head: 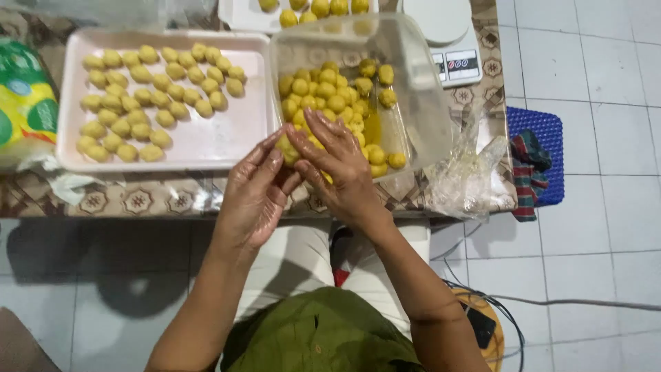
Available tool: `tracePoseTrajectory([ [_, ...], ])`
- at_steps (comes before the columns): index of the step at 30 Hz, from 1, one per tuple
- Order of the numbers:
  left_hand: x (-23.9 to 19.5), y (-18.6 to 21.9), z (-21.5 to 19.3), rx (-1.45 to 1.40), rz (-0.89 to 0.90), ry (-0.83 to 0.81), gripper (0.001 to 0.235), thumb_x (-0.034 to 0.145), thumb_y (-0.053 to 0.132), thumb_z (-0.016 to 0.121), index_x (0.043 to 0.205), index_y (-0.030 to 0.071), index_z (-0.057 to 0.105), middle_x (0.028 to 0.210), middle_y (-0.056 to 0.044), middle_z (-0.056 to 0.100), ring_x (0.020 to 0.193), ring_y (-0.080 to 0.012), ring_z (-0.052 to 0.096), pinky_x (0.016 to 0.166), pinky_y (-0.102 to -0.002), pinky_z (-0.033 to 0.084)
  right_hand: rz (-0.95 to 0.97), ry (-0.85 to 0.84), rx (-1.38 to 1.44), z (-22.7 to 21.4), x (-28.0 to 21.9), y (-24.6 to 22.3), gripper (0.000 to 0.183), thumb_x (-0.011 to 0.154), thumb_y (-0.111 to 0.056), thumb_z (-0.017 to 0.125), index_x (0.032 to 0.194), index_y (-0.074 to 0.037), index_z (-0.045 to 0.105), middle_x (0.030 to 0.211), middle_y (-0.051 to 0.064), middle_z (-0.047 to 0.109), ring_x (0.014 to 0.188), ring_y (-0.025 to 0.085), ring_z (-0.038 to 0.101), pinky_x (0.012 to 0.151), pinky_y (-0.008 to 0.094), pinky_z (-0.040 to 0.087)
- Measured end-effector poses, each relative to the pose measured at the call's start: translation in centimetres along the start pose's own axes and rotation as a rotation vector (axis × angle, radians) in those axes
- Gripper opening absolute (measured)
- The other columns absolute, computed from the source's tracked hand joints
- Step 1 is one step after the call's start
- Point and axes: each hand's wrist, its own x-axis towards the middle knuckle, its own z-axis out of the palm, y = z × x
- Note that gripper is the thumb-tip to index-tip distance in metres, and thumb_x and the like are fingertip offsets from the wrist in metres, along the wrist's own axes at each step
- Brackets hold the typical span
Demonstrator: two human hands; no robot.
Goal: The person sits at a table and shapes small yellow dough balls by hand. They roll the dough between their palms to form smooth spheres and place them into a clear plastic container filled with liquid. Additional dough balls are visible on a white tray nearby.
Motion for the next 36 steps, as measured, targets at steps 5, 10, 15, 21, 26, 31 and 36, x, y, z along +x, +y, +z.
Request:
tracePoseTrajectory([
  [5,-0.2,0.3,1.2,0.103,-0.023,0.025,0.047,0.100,0.009,0.055,0.144,-0.007,0.051,0.124,-0.024,0.067,0.106,-0.0301,0.071,0.099,-0.048,0.060,0.197,-0.018,0.302,-1.5,1.8,-0.3,0.025,0.093,-0.023,0.077,0.118,-0.019,0.076,0.134,0.007,0.069,0.129,0.027,0.063,0.111,0.042,0.046],
  [10,-0.7,0.5,2.2,0.182,-0.040,-0.017,0.048,0.101,0.012,0.056,0.145,-0.005,0.051,0.113,-0.017,0.070,0.103,-0.0244,0.071,0.098,-0.051,0.060,0.399,-0.046,0.604,-2.2,2.6,-0.9,0.019,0.085,-0.013,0.084,0.102,-0.008,0.077,0.120,0.014,0.075,0.127,0.030,0.063,0.109,0.047,0.046],
  [15,0.0,0.3,1.7,0.141,-0.083,0.011,0.045,0.097,0.011,0.061,0.138,-0.006,0.057,0.124,-0.028,0.067,0.105,-0.0373,0.072,0.097,-0.054,0.058,0.351,-0.167,0.351,-4.0,2.9,-0.7,0.027,0.099,-0.040,0.062,0.113,-0.022,0.078,0.136,0.020,0.065,0.129,0.043,0.058,0.106,0.056,0.043],
  [21,0.6,1.1,1.8,0.209,-0.039,0.038,0.044,0.096,0.012,0.060,0.137,-0.006,0.055,0.128,-0.029,0.066,0.098,-0.0348,0.074,0.090,-0.049,0.063,0.183,-0.135,-0.471,-5.2,2.0,4.3,0.032,0.103,-0.030,0.064,0.133,-0.021,0.071,0.130,0.018,0.069,0.112,0.038,0.067,0.088,0.048,0.050],
  [26,1.4,1.7,0.8,0.210,-0.023,0.058,0.046,0.098,0.015,0.058,0.140,-0.004,0.051,0.126,-0.026,0.067,0.090,-0.0318,0.075,0.082,-0.046,0.065,0.367,-0.309,-0.335,-5.2,1.4,5.3,0.034,0.102,-0.031,0.060,0.133,-0.019,0.070,0.128,0.023,0.069,0.114,0.042,0.067,0.092,0.052,0.051],
  [31,1.7,1.6,-0.4,0.234,0.017,0.072,0.046,0.097,0.013,0.062,0.140,-0.003,0.051,0.121,-0.024,0.068,0.080,-0.0238,0.074,0.071,-0.036,0.066,0.397,-0.386,-0.323,-5.3,1.7,5.3,0.035,0.102,-0.030,0.060,0.135,-0.020,0.066,0.128,0.022,0.068,0.117,0.041,0.067,0.094,0.051,0.052],
  [36,1.9,1.5,-0.2,0.236,0.021,0.055,0.044,0.101,0.013,0.056,0.142,-0.003,0.049,0.120,-0.023,0.068,0.081,-0.0225,0.073,0.069,-0.033,0.065,0.464,-0.437,-0.300,-5.6,2.1,4.7,0.037,0.101,-0.030,0.061,0.136,-0.017,0.066,0.127,0.021,0.069,0.117,0.041,0.067,0.094,0.050,0.053],
])
